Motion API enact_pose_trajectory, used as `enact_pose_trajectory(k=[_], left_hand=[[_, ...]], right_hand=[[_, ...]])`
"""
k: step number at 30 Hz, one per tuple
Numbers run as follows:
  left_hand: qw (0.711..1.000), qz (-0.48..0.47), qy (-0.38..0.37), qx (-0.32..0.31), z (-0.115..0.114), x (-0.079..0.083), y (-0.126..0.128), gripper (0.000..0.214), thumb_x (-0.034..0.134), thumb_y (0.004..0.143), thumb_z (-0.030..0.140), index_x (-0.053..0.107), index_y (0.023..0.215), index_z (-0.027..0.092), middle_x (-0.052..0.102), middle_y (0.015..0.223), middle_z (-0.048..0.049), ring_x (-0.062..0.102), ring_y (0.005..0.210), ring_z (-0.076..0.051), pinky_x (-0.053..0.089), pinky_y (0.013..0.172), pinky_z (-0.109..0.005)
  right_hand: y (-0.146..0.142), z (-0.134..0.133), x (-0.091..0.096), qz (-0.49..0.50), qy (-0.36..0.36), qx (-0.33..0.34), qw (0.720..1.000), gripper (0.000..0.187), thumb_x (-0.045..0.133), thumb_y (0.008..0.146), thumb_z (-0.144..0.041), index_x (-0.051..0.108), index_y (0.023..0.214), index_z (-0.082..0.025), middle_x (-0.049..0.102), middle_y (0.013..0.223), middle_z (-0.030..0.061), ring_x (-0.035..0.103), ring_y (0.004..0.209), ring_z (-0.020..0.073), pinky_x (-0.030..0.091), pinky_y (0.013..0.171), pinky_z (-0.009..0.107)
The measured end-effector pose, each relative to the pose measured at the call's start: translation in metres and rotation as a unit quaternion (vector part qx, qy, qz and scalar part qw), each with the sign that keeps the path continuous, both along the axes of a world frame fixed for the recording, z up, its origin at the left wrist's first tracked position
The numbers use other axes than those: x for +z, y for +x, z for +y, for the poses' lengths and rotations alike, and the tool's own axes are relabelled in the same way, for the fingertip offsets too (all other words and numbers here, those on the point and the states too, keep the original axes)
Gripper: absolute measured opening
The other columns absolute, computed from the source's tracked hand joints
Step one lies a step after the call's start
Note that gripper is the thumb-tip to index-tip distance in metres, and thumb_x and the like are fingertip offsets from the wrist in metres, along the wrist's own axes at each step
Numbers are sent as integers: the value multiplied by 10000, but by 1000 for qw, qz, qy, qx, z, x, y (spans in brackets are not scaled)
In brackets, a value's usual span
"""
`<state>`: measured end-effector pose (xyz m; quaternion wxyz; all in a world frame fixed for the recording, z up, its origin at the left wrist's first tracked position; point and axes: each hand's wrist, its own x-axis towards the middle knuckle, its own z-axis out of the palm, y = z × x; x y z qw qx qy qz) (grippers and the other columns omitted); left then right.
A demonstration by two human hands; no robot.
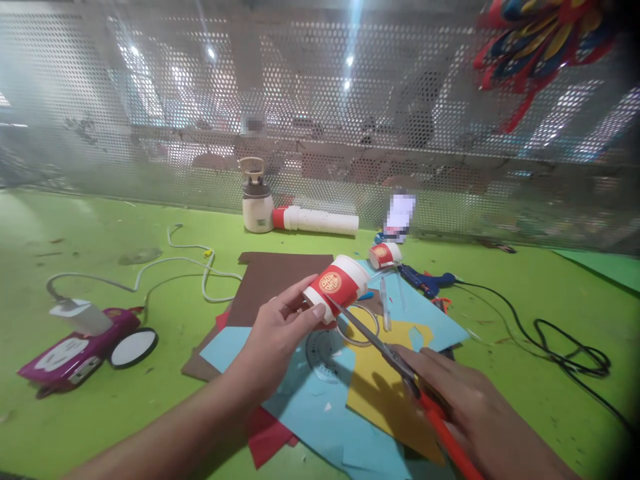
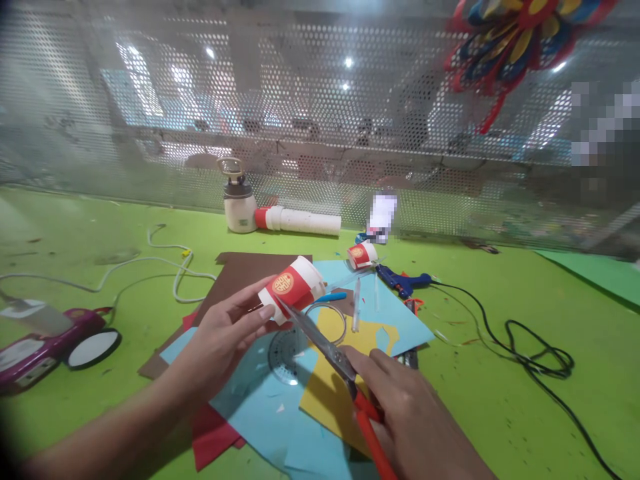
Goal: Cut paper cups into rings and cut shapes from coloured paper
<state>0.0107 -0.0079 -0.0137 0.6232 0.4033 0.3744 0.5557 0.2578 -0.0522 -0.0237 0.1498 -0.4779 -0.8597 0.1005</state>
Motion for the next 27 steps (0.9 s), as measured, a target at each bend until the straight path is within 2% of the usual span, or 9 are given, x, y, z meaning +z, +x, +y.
enact_pose_trajectory(k=[4, 10, 15, 19, 23, 27], left_hand=[[1000, 6, -2, 8, 1, 0, 0, 691, 772, 717, 264, 539, 1355, 135, 692, 1150, -163, 646, 1003, -294, 514, 868, -431], [1000, -8, -5, 10, 0, 0, 0, 709, 775, 720, 261, 517, 1367, 133, 667, 1209, -165, 623, 1073, -302, 493, 921, -436], [998, -55, -18, 1, 1, 4, -2, 567, 735, 773, 276, 579, 1299, 131, 685, 1182, -143, 645, 1032, -255, 498, 905, -367], [999, -48, -18, -9, 5, 3, -4, 553, 749, 759, 273, 595, 1278, 156, 687, 1165, -139, 656, 975, -248, 526, 852, -378], [1000, -26, 0, -17, 6, 1, -5, 522, 726, 780, 293, 608, 1264, 137, 695, 1108, -152, 651, 963, -262, 540, 830, -396], [999, -19, 13, -38, 6, 1, -5, 431, 680, 822, 306, 648, 1212, 126, 697, 1103, -147, 641, 974, -258, 535, 849, -400]], right_hand=[[-1, -1, 1, 0, 16, -1, 1000, 400, 381, 902, -149, 533, 1268, -198, 684, 955, 118, 684, 808, 245, 587, 708, 438], [-3, -1, 2, 6, -6, -2, 1000, 380, 362, 908, -140, 542, 1234, -215, 680, 908, 96, 679, 820, 242, 575, 729, 429], [-1, 1, 3, 20, -8, -10, 1000, 388, 400, 883, -125, 549, 1230, -214, 691, 971, 90, 670, 814, 223, 564, 703, 387], [1, 6, 3, 34, -39, -14, 999, 406, 438, 868, -118, 573, 1234, -231, 700, 1010, 79, 674, 893, 217, 554, 776, 366], [1, 7, 1, 46, -83, -12, 995, 411, 456, 893, -152, 569, 1282, -221, 688, 1123, 105, 658, 990, 231, 531, 855, 382], [0, 8, 2, 63, -90, -16, 994, 421, 472, 898, -168, 562, 1297, -264, 691, 1107, 71, 657, 976, 223, 524, 860, 376]])
